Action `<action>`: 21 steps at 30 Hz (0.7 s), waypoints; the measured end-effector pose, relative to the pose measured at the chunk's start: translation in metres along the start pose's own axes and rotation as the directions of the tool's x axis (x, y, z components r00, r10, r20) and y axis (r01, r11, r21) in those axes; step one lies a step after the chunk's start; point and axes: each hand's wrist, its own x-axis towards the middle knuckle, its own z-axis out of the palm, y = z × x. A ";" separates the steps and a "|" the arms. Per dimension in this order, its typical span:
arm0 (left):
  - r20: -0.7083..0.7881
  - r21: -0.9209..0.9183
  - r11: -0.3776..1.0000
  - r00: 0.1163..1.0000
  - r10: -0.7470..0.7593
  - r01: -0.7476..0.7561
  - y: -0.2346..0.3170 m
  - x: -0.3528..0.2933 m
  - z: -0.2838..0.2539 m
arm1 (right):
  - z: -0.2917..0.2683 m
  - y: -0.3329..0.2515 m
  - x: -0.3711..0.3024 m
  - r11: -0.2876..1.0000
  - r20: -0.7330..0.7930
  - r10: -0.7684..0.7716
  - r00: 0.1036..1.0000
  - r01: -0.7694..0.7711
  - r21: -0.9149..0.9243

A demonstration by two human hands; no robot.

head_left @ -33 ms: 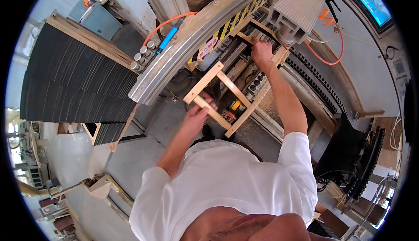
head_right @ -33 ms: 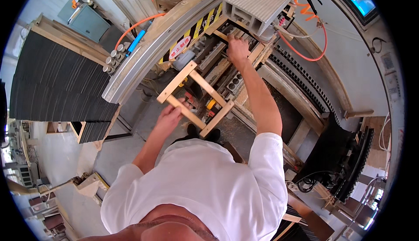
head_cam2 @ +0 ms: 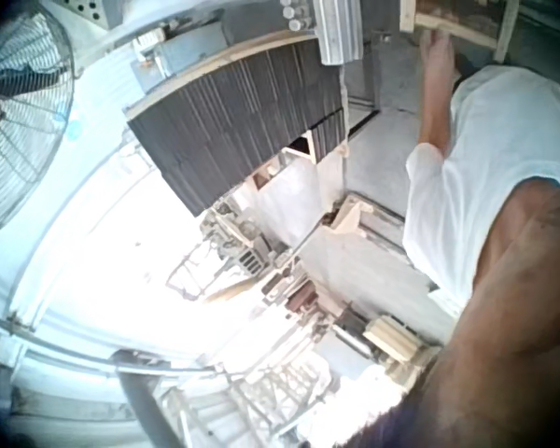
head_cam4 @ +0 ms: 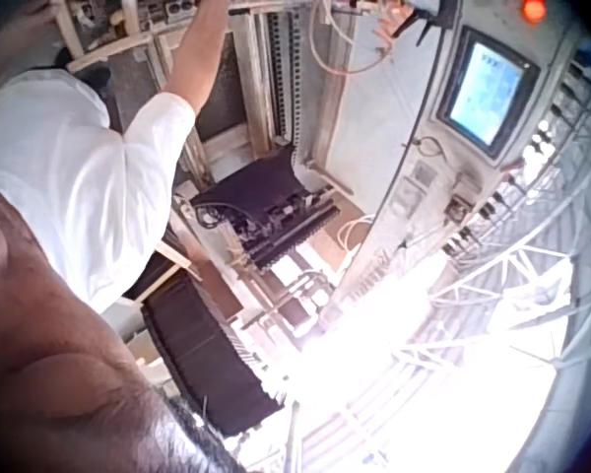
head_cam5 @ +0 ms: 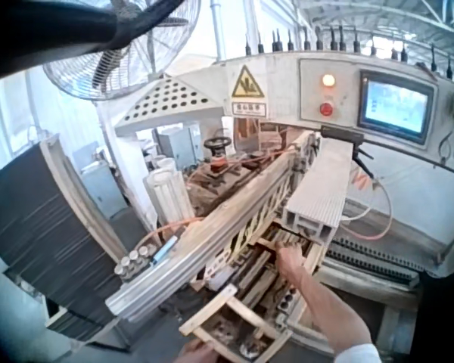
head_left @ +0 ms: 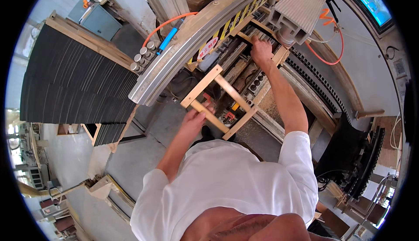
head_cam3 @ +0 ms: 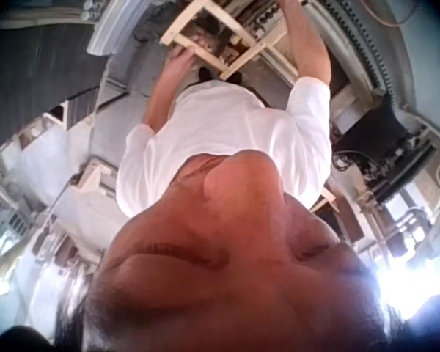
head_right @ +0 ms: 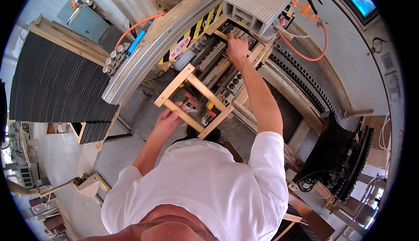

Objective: The person repeatedly picks up small wooden frames from a stack, places them onto a machine jig, and then removes them to place them on a different stack. The person handles the frames one at a time in a repetitive cycle.

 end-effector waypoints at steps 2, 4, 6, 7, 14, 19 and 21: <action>-0.006 -0.029 1.000 1.000 0.010 -0.010 0.002 -0.019 -0.013 | -0.003 -0.003 0.010 0.994 0.044 -0.035 0.998 0.039 -0.099; -0.031 -0.035 0.999 0.999 0.012 -0.013 0.007 -0.031 -0.024 | -0.007 -0.004 0.021 0.974 0.120 -0.016 0.993 0.043 -0.222; -0.044 -0.029 1.000 0.999 0.004 -0.006 0.011 -0.040 -0.036 | -0.004 0.000 0.032 0.943 0.137 -0.003 0.991 0.048 -0.330; -0.047 -0.020 1.000 0.999 0.001 -0.002 0.014 -0.043 -0.043 | -0.005 0.003 0.039 0.930 0.163 0.014 0.987 0.047 -0.363; -0.167 -0.061 0.998 0.986 -0.025 0.015 0.031 -0.051 -0.114 | 0.012 0.027 0.090 0.883 0.204 0.138 0.969 -0.027 -0.469; -0.226 -0.162 0.985 0.969 -0.104 0.067 0.027 -0.054 -0.166 | 0.015 0.054 0.113 0.907 0.222 0.187 0.957 -0.081 -0.413; -0.253 -0.180 0.980 0.958 -0.134 0.090 0.024 -0.054 -0.184 | 0.014 0.059 0.120 0.918 0.281 0.211 0.936 -0.092 -0.385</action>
